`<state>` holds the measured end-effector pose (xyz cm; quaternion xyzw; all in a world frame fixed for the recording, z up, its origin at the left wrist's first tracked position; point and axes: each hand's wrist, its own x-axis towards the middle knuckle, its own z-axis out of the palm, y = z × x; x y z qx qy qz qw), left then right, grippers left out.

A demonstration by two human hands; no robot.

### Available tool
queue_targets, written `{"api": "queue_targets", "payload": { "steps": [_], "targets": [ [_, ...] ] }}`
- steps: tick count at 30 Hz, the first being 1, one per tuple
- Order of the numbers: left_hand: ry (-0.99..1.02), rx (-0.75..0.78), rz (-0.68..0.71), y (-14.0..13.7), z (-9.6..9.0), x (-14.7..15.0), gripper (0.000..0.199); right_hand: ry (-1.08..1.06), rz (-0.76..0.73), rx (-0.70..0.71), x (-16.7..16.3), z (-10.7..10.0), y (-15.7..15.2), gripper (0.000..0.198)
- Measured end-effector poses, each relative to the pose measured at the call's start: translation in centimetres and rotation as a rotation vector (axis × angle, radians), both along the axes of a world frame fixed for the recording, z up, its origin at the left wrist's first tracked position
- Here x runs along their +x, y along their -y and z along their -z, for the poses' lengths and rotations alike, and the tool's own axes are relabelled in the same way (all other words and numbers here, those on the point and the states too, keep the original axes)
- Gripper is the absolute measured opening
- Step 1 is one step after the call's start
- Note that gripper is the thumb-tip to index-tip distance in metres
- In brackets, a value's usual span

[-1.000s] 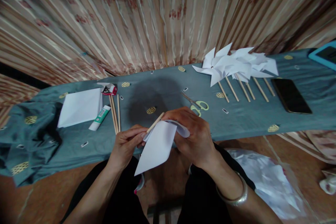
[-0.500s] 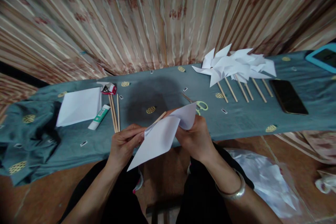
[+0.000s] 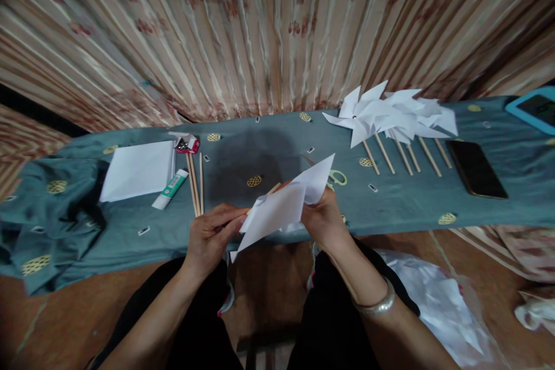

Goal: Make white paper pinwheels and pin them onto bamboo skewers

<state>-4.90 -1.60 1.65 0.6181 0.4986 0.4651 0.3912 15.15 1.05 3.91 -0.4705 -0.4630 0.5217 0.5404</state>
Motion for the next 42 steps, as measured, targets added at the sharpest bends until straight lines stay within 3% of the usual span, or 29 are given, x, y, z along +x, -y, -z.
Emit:
{"api": "queue_targets", "payload": {
  "steps": [12, 16, 21, 25, 30, 42],
  "targets": [
    [0.030, -0.042, -0.026, -0.2, 1.0, 0.0, 0.013, -0.101, 0.040, -0.194, -0.9, 1.3, -0.1, 0.024],
    [0.037, -0.055, -0.022, -0.2, 1.0, -0.1, 0.014, -0.073, 0.034, -0.172, -0.6, 1.7, -0.3, 0.027],
    [0.013, -0.041, 0.001, 0.0, 0.9, -0.2, 0.015, -0.030, -0.082, -0.076, -0.2, 2.5, -0.1, 0.039],
    [-0.003, -0.027, 0.001, 0.1, 0.7, -0.4, 0.016, -0.022, -0.115, -0.090, -0.2, 2.3, 0.2, 0.038],
    [-0.008, -0.030, -0.003, 0.1, 0.5, -0.3, 0.017, -0.053, -0.084, -0.069, -0.1, 2.7, 0.2, 0.031],
    [0.018, -0.049, 0.005, 0.2, 1.1, -0.2, 0.018, -0.058, -0.017, -0.190, -0.7, 2.3, 0.4, 0.023]
  ]
}}
